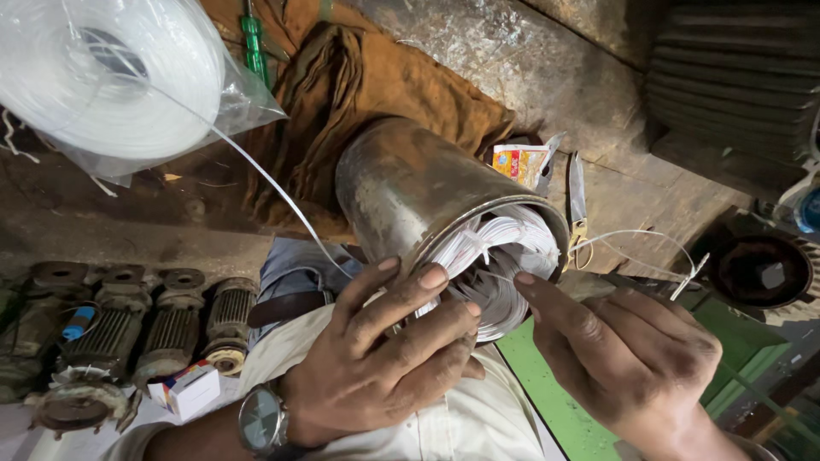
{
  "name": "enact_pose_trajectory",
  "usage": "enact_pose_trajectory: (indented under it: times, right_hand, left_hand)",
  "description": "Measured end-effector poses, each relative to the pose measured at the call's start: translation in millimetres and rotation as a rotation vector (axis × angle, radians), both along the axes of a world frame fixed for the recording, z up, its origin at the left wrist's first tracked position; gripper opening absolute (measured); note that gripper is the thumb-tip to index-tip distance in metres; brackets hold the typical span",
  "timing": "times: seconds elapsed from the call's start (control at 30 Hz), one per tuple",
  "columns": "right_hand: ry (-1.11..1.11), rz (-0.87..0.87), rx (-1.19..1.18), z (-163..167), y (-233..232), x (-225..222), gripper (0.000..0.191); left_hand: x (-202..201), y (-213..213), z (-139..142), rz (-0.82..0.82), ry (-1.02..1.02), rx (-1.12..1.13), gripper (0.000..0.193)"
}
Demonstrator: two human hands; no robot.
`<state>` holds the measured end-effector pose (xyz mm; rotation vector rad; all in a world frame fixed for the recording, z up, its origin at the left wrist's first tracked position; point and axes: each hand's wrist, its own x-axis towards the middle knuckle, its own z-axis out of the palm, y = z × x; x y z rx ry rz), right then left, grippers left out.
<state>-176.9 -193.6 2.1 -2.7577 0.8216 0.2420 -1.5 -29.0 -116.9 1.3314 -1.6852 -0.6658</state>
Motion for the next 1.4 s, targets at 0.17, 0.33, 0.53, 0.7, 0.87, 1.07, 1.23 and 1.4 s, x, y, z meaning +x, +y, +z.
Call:
enact_pose_trajectory:
  times: [0.17,0.33,0.53,0.7,0.87,1.07,1.23,1.4]
  right_hand:
    - [-0.010,-0.002,0.032,5.0,-0.6,4.5,0.041]
    - [0.055,0.026,0.033,9.7,2.5,17.3,0.038]
    - [0.255,0.222,0.000,23.0,-8.3,39.2,0.040]
    - [0.328,0.335,0.009,21.8,1.0,54.6,0.012]
    - [0.387,0.414,-0.039,14.9,14.0,60.3,0.005]
    - [0.395,0.435,-0.087,20.9,25.7,53.0,0.009]
    - [0.343,0.482,-0.100,29.4,31.1,46.0,0.011]
    - [0.383,0.479,-0.074,49.7,36.7,42.4,0.011]
  left_hand:
    - [3.7,-0.1,1.3,-0.006,0.012,0.006,0.017]
    - [7.7,-0.5,7.1,-0.023,-0.007,0.005,0.020]
    - [3.8,-3.0,20.5,0.028,-0.073,-0.025,0.024]
    - [1.8,-0.4,34.5,0.076,-0.053,-0.050,0.031]
    - [-2.4,6.5,50.8,0.127,-0.074,-0.078,0.034]
    - [-7.3,18.4,80.2,0.155,-0.062,-0.116,0.041]
    - [-15.4,27.6,99.5,0.155,-0.077,-0.129,0.042]
    - [-20.3,37.7,105.0,0.179,-0.101,-0.124,0.040]
